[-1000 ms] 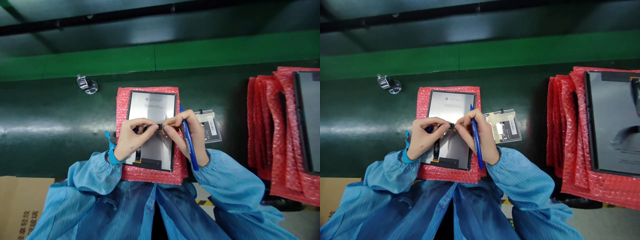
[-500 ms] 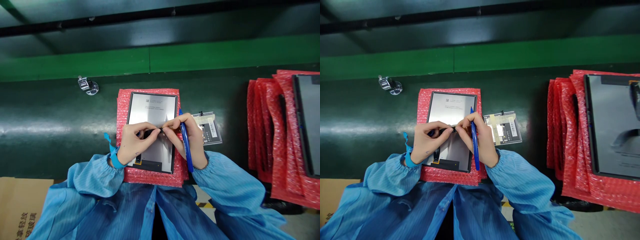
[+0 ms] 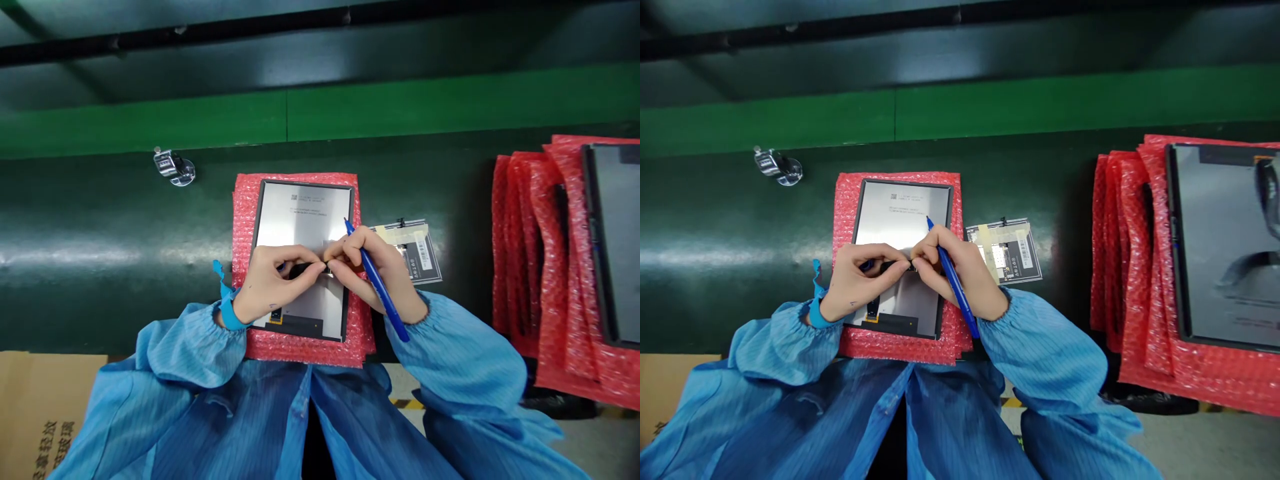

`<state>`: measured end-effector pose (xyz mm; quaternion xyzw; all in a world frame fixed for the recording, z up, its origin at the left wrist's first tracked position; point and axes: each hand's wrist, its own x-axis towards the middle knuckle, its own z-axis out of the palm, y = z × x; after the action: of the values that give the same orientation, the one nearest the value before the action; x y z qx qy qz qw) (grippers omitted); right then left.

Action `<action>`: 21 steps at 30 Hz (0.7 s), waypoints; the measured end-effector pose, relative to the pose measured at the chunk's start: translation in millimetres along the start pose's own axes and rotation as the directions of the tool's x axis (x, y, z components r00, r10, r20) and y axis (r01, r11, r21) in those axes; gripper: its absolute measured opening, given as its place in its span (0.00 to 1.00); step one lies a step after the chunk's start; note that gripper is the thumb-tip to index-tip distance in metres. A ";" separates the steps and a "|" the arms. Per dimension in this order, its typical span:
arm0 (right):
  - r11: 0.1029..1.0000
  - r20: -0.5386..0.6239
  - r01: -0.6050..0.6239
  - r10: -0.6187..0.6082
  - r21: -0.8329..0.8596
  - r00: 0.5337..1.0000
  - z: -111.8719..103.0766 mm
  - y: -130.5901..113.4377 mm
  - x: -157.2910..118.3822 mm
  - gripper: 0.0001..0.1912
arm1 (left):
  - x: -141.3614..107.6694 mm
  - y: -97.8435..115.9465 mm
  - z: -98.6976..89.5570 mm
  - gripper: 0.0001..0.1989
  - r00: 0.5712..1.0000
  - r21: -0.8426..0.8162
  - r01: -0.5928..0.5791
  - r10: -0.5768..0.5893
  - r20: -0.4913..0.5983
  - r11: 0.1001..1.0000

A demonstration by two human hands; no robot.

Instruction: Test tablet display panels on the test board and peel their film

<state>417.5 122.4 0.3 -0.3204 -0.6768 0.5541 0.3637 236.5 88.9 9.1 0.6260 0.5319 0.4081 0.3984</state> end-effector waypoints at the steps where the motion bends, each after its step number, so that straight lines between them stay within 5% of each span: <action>1: 1.000 -0.006 0.004 -0.004 0.026 1.000 1.2 1.8 0.9 0.15 | -0.2 -1.0 0.8 0.07 1.000 0.008 -0.011 0.011 0.013 1.000; 4: 0.998 -0.043 0.010 -0.007 0.068 0.999 3.9 4.8 5.3 0.16 | 1.8 -2.4 -0.7 0.08 0.998 0.043 -0.033 0.031 0.046 0.999; 7: 0.993 -0.137 0.069 -0.081 -0.090 0.987 -0.4 -4.0 5.3 0.11 | 4.8 3.6 -16.2 0.08 0.995 0.202 -0.102 0.102 0.011 0.974; 9: 0.945 -0.334 0.123 -0.227 -0.304 0.915 -4.5 -15.6 -3.8 0.02 | 1.1 11.1 -33.7 0.12 0.988 0.397 -0.103 0.139 -0.063 0.912; 11: 0.884 -0.505 0.074 -0.330 -0.461 0.798 -4.7 -25.9 -22.3 0.08 | -10.8 17.4 -50.8 0.14 0.991 0.573 -0.001 0.080 -0.112 0.820; 12: 0.861 -0.517 0.027 -0.331 -0.508 0.789 -2.6 -28.8 -34.1 0.12 | -19.5 18.7 -57.1 0.14 0.992 0.640 0.074 0.008 -0.124 0.765; 16: 0.738 -0.192 -0.031 -0.134 -0.674 0.972 19.5 -22.3 -77.7 0.22 | -55.5 9.5 -62.0 0.17 0.957 0.799 0.236 -0.275 -0.093 0.552; 21: 0.631 -0.098 0.003 -0.126 -0.776 0.987 51.9 -5.7 -91.5 0.40 | -65.1 6.1 -56.2 0.23 0.922 0.733 0.280 -0.387 -0.025 0.620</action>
<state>421.8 17.9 -13.0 -0.4596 -0.8319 0.1727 0.2588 179.5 27.3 28.8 0.6476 0.7276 0.0401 0.2225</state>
